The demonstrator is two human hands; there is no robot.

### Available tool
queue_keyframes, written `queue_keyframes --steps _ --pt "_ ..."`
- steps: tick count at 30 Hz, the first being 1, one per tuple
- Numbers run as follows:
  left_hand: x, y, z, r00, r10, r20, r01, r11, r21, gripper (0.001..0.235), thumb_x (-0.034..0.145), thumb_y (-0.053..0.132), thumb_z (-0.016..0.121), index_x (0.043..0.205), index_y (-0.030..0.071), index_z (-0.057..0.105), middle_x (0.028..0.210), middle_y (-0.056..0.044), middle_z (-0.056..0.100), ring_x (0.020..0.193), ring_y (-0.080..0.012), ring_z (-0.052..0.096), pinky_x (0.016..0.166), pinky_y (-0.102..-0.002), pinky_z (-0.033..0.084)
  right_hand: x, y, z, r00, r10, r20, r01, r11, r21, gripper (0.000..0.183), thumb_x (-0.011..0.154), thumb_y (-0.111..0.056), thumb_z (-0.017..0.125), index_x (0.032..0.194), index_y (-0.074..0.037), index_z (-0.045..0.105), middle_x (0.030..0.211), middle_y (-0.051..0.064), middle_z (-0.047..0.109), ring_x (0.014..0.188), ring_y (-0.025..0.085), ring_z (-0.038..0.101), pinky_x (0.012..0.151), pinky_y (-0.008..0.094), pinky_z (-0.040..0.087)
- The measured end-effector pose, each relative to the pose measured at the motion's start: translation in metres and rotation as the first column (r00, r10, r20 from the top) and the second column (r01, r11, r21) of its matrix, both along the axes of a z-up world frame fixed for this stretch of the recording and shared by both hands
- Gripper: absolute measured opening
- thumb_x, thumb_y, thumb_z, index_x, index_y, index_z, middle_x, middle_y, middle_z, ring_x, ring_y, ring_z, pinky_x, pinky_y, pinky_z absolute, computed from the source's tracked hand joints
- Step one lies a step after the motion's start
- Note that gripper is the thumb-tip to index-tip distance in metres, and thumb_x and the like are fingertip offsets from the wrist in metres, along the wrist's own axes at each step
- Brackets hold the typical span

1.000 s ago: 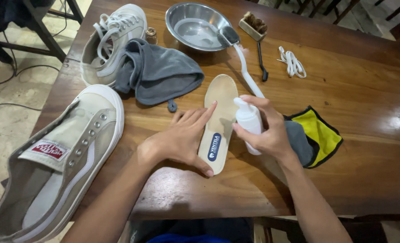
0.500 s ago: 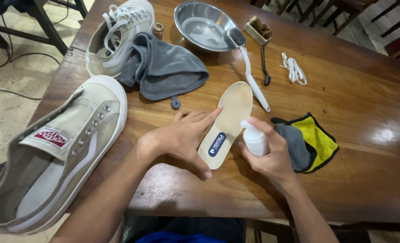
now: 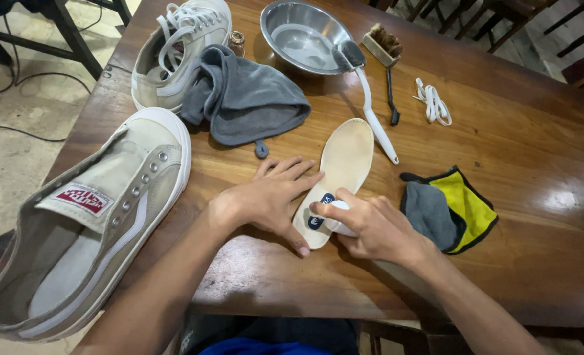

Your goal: The person removes a shoe insole and cleans it on a wooden table. They apply a white cleaning liquid from a pump bottle, scrub the insole with a brush, and wipe it with a cloth. The process is repeated to ensure thorough cleaning.

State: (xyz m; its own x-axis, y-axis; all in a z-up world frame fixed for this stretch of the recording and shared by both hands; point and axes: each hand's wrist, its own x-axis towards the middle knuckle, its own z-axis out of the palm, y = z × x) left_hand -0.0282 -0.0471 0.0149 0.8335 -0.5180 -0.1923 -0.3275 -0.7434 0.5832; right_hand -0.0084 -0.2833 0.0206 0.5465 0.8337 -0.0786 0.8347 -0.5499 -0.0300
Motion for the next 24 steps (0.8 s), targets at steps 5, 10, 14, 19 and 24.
queue_keyframes --steps 5,10,14,19,24 --pt "0.001 0.000 -0.003 1.000 -0.003 0.007 0.004 1.000 -0.007 0.140 0.043 0.076 0.082 0.158 0.020 0.026 0.166 -0.009 0.022 0.155 -0.0264 0.010 0.122 -0.048 0.004 0.004 0.003 0.003 0.999 -0.023 0.035 0.024 0.999 -0.022 0.056 0.076 -0.019 0.069 0.126 -0.036 0.052 0.102 0.004 0.057 0.078 0.042 0.072 0.069 0.049 0.059" --pt "0.001 -0.001 -0.001 1.000 -0.012 0.012 0.012 1.000 0.007 0.140 0.043 0.078 0.081 0.158 0.019 0.026 0.166 -0.010 0.021 0.155 -0.0262 0.011 0.122 -0.046 0.005 0.006 -0.001 0.003 0.997 -0.019 0.079 0.019 1.000 0.004 0.048 0.076 -0.019 0.071 0.118 -0.033 0.053 0.098 0.002 0.055 0.078 0.039 0.072 0.066 0.048 0.059" --pt "-0.001 0.000 0.000 1.000 -0.002 0.006 0.002 1.000 0.008 0.138 0.044 0.076 0.082 0.157 0.019 0.027 0.166 -0.009 0.022 0.155 -0.0256 0.011 0.122 -0.045 0.004 0.016 -0.016 -0.005 0.992 -0.048 0.117 0.039 0.996 0.080 0.058 0.072 -0.021 0.071 0.125 -0.037 0.053 0.096 0.002 0.053 0.072 0.039 0.071 0.066 0.049 0.058" --pt "0.000 -0.001 0.000 1.000 0.000 -0.006 0.000 1.000 0.007 0.139 0.044 0.075 0.083 0.158 0.019 0.026 0.166 -0.009 0.021 0.155 -0.0256 0.010 0.122 -0.045 0.004 0.002 -0.021 0.000 0.997 -0.073 -0.005 0.073 0.976 0.204 0.068 0.066 -0.012 0.072 0.128 -0.034 0.056 0.086 0.002 0.056 0.070 0.036 0.073 0.064 0.044 0.059" --pt "-0.001 -0.001 0.001 1.000 0.004 0.008 -0.004 1.000 0.010 0.139 0.045 0.074 0.085 0.158 0.018 0.027 0.166 -0.009 0.023 0.155 -0.0256 0.011 0.122 -0.044 0.004 -0.021 -0.008 0.015 0.997 -0.019 -0.073 0.018 1.000 -0.014 0.068 0.070 -0.012 0.074 0.129 -0.036 0.051 0.098 0.006 0.060 0.076 0.041 0.074 0.067 0.051 0.060"
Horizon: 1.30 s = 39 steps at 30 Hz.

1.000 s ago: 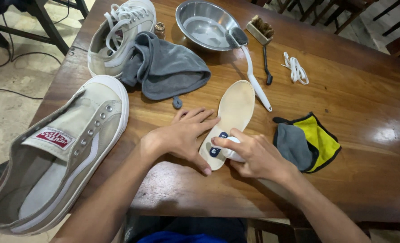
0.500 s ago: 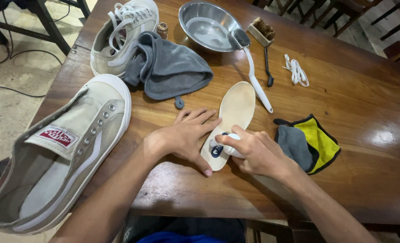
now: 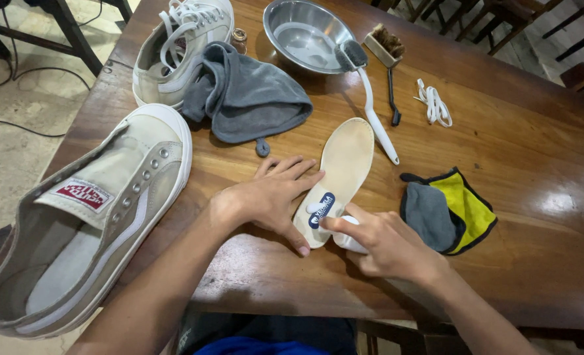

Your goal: The person removes a shoe insole and cleans it on a wooden table. They apply a white cleaning liquid from a pump bottle, scrub the insole with a brush, and wipe it with a cloth. The process is repeated to ensure thorough cleaning.

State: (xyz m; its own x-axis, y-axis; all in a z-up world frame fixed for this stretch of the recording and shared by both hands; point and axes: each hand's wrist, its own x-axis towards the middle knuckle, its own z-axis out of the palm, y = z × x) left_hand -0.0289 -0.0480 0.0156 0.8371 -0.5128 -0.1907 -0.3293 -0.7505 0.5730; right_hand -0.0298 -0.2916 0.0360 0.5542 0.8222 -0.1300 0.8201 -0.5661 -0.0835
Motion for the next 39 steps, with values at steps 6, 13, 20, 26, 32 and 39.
queue_keyframes --steps 6,13,20,26,32,39 --pt "-0.001 0.002 0.000 1.000 -0.003 0.002 0.003 1.000 -0.023 0.138 0.046 0.072 0.086 0.158 0.018 0.027 0.166 -0.010 0.022 0.155 -0.0260 0.012 0.122 -0.045 0.004 0.010 -0.003 -0.011 0.999 -0.020 0.025 0.022 0.998 -0.065 0.055 0.078 -0.021 0.072 0.126 -0.035 0.050 0.104 0.007 0.058 0.080 0.043 0.073 0.069 0.052 0.059" --pt "0.001 0.001 -0.002 1.000 -0.007 0.007 0.007 1.000 -0.010 0.139 0.044 0.075 0.084 0.157 0.018 0.028 0.166 -0.009 0.023 0.155 -0.0258 0.012 0.122 -0.044 0.004 0.021 -0.006 -0.010 0.992 -0.086 0.095 0.102 0.979 -0.175 0.064 0.077 -0.024 0.068 0.133 -0.040 0.043 0.111 0.004 0.056 0.084 0.042 0.072 0.074 0.053 0.059" --pt "0.002 0.001 0.001 1.000 -0.009 -0.002 0.009 1.000 -0.006 0.139 0.046 0.074 0.085 0.158 0.018 0.026 0.166 -0.009 0.021 0.155 -0.0254 0.010 0.122 -0.045 0.003 0.061 -0.035 0.000 0.939 -0.236 0.250 0.191 0.963 0.189 0.065 0.073 -0.021 0.073 0.135 -0.021 0.052 0.114 0.013 0.064 0.093 0.043 0.070 0.080 0.053 0.057" --pt "0.009 0.000 -0.021 0.993 -0.071 0.098 0.074 0.997 -0.023 0.144 0.045 0.076 0.080 0.158 0.014 0.016 0.166 -0.012 0.012 0.153 -0.0318 0.001 0.117 -0.053 -0.002 0.134 -0.070 0.010 0.896 -0.438 0.074 0.145 0.446 0.883 0.062 0.084 0.007 0.060 0.134 -0.014 0.032 0.133 0.021 0.044 0.099 0.028 0.056 0.081 0.038 0.050" --pt "0.003 0.006 -0.014 0.999 -0.046 0.014 0.047 0.997 -0.063 0.145 0.046 0.071 0.081 0.159 0.012 0.011 0.168 -0.007 0.010 0.154 -0.0274 -0.001 0.118 -0.054 -0.004 0.173 -0.089 -0.037 0.749 -0.656 0.094 0.110 0.263 0.959 0.067 0.085 0.006 0.070 0.130 -0.014 0.025 0.129 0.021 0.042 0.092 0.031 0.061 0.079 0.045 0.056" --pt "0.006 0.003 -0.021 0.994 -0.064 0.085 0.070 0.995 -0.071 0.143 0.049 0.075 0.080 0.158 0.010 0.013 0.166 -0.011 0.013 0.153 -0.0324 0.001 0.117 -0.057 -0.001 0.152 -0.070 -0.015 0.420 -0.734 0.533 -0.089 0.552 0.829 0.074 0.085 -0.015 0.089 0.134 0.005 0.038 0.131 0.024 0.042 0.123 0.039 0.040 0.105 0.056 0.033"
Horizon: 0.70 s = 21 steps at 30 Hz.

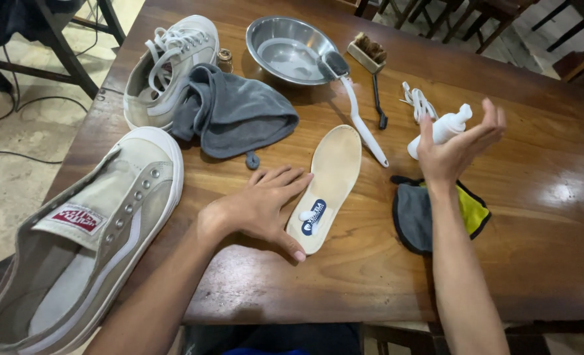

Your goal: The person removes a shoe insole and cleans it on a wooden table. They apply a white cleaning liquid from a pump bottle, scrub the insole with a brush, and wipe it with a cloth. The process is repeated to ensure thorough cleaning.

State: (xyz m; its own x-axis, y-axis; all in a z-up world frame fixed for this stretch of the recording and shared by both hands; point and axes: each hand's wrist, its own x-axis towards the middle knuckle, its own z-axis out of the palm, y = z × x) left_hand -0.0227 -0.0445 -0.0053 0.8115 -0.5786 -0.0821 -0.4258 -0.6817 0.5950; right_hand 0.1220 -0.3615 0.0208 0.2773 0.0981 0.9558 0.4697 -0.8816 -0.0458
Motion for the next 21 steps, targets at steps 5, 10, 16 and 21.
queue_keyframes --steps 5,10,16,21 --pt "-0.013 -0.002 0.034 0.997 0.039 -0.059 -0.040 0.999 -0.004 0.142 0.047 0.079 0.080 0.158 0.011 0.024 0.162 -0.016 0.029 0.153 -0.0319 0.018 0.120 -0.050 0.009 0.035 0.042 -0.005 0.899 0.326 -0.293 -0.328 0.944 0.042 0.030 0.087 -0.012 0.081 0.112 -0.006 0.064 0.091 0.011 0.066 0.094 0.035 0.061 0.088 0.041 0.046" --pt "-0.019 -0.001 0.048 0.996 0.028 -0.086 -0.033 0.998 -0.057 0.139 0.048 0.078 0.079 0.157 0.010 0.027 0.156 -0.018 0.039 0.150 -0.0323 0.027 0.118 -0.050 0.013 0.079 0.069 -0.024 0.705 0.250 -0.663 -0.338 0.941 -0.004 0.050 0.082 -0.041 0.081 0.107 0.000 0.067 0.084 0.018 0.073 0.092 0.044 0.062 0.089 0.053 0.046" --pt "-0.009 0.000 0.039 0.985 0.075 -0.158 -0.110 0.969 -0.223 0.096 0.062 0.062 0.079 0.142 0.015 0.055 0.088 0.002 0.079 0.102 -0.0236 0.074 0.097 -0.039 0.055 0.098 0.072 -0.039 0.718 0.014 -0.696 -0.125 0.986 -0.109 0.016 0.080 -0.027 0.069 0.094 -0.021 0.073 0.076 0.004 0.072 0.081 0.034 0.071 0.074 0.046 0.054" --pt "0.014 0.001 -0.008 0.880 0.181 0.439 -0.111 0.977 -0.180 0.043 0.070 0.003 0.053 0.111 0.010 0.064 0.097 -0.012 0.066 0.101 -0.0363 0.062 0.077 -0.047 0.054 0.015 0.050 0.023 0.741 0.324 -0.588 -0.336 0.937 0.093 0.018 0.097 -0.014 0.062 0.113 -0.010 0.070 0.084 0.012 0.072 0.077 0.028 0.072 0.070 0.037 0.055"
